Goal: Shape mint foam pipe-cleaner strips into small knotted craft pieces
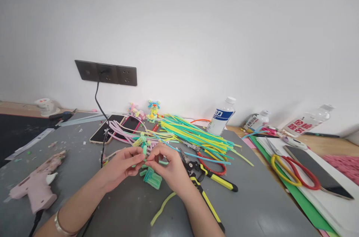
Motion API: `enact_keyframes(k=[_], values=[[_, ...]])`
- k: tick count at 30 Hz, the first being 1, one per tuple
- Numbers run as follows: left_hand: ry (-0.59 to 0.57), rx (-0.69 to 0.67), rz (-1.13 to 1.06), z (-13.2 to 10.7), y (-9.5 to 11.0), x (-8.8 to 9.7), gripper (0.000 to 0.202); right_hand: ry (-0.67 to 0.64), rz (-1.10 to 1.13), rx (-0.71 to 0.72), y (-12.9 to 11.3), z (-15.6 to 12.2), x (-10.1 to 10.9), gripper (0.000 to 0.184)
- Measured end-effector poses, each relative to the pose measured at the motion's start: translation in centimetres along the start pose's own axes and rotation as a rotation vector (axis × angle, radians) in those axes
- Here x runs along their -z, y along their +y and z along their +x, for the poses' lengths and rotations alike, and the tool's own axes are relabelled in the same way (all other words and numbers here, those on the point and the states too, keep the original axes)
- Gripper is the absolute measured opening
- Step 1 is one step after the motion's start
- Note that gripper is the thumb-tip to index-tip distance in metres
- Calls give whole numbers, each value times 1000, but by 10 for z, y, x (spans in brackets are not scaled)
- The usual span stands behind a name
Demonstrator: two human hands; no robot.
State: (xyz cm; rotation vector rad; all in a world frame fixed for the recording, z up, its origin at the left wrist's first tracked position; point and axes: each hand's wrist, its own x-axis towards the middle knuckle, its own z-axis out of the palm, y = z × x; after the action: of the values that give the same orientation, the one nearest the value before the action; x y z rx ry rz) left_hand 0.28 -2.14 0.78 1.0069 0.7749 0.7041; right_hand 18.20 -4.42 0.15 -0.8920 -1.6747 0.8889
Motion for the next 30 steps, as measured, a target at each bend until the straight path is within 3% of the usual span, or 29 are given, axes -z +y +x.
enact_keyframes(k=[5, 9, 16, 24, 30], values=[[68, -73, -78, 4, -10, -5, 46, 84, -131, 138, 2, -4, -5, 12], [94, -130, -1, 5, -11, -7, 46, 85, -193, 194, 2, -6, -4, 10], [-29, -85, 83, 0, -4, -1, 40, 19, -101, 150, -5, -1, 8, 12], [-71, -107, 84, -1, -7, 0, 37, -45, 9, 78, -10, -1, 12, 14], [-129, -136, 213, -2, -2, 3, 37, -44, 57, 46, -9, -2, 14, 14]])
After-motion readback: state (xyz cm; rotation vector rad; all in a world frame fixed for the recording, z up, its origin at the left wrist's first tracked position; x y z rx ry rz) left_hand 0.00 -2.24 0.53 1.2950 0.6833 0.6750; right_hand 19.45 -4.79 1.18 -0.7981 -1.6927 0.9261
